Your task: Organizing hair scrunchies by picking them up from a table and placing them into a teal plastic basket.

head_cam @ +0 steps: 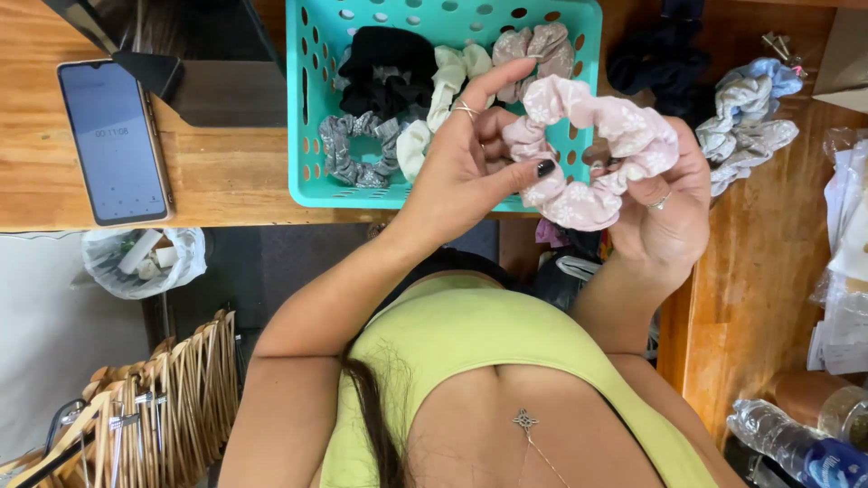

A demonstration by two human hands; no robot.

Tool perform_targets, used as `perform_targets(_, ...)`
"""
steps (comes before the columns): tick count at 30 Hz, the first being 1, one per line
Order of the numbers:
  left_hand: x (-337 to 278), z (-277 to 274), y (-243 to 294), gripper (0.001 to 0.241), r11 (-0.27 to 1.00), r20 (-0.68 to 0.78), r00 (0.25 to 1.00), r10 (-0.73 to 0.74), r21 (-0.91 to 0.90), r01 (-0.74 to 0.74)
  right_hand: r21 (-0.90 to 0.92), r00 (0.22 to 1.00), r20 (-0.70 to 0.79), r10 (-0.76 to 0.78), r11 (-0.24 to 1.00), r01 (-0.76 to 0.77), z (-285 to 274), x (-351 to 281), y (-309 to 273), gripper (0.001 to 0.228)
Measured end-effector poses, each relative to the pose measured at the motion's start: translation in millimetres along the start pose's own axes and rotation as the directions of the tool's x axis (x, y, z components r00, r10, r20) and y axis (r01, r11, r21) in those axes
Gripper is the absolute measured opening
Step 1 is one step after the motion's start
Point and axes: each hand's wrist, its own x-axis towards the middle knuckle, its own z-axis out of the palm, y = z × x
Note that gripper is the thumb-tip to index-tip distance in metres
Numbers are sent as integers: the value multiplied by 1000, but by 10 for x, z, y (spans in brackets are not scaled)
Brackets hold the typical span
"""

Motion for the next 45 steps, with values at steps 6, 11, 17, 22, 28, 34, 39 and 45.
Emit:
perform_targets(6, -90, -198, 224, 63, 992, -192, 974, 120, -20, -126, 492, 991, 35, 128, 861, -128, -745, 58, -94, 28)
perform_targets(11, -73, 24, 377, 44, 965, -106, 980, 165, 224, -138, 140, 985, 157, -64, 989, 42, -48, 206, -105, 34)
perform_targets(17, 104, -132, 148, 32, 583, -39, 983, 180, 809, -75, -690, 952, 25, -306, 684, 238, -11, 196, -259, 26)
perform_targets(22, 134, -343, -36, 57, 62, -118, 993, 26, 991, 116, -945, 849, -17, -528, 285, 158, -614, 127, -286, 23)
perform_targets(28, 57, -419, 248, 67, -126, -36, 970, 239, 990, 68, -918, 921, -384, -59, -79, -388, -1012, 111, -49, 26)
perform_targets(34, 2, -423, 446, 36, 141, -45, 949, 311, 990, 0, -750, 746, -653, 130, -253, -612, -1155, 272, 405, 62)
perform_targets(39, -31, -394, 425, 40, 184, 55, 903, 425, 972, -146, -956, 951, -283, -127, -40, -290, -1179, 124, 233, 20)
perform_targets(45, -43, -297, 359, 51, 308, 94, 933, 348, 928, -209, -825, 920, -69, -385, 540, 164, -122, -184, -405, 17)
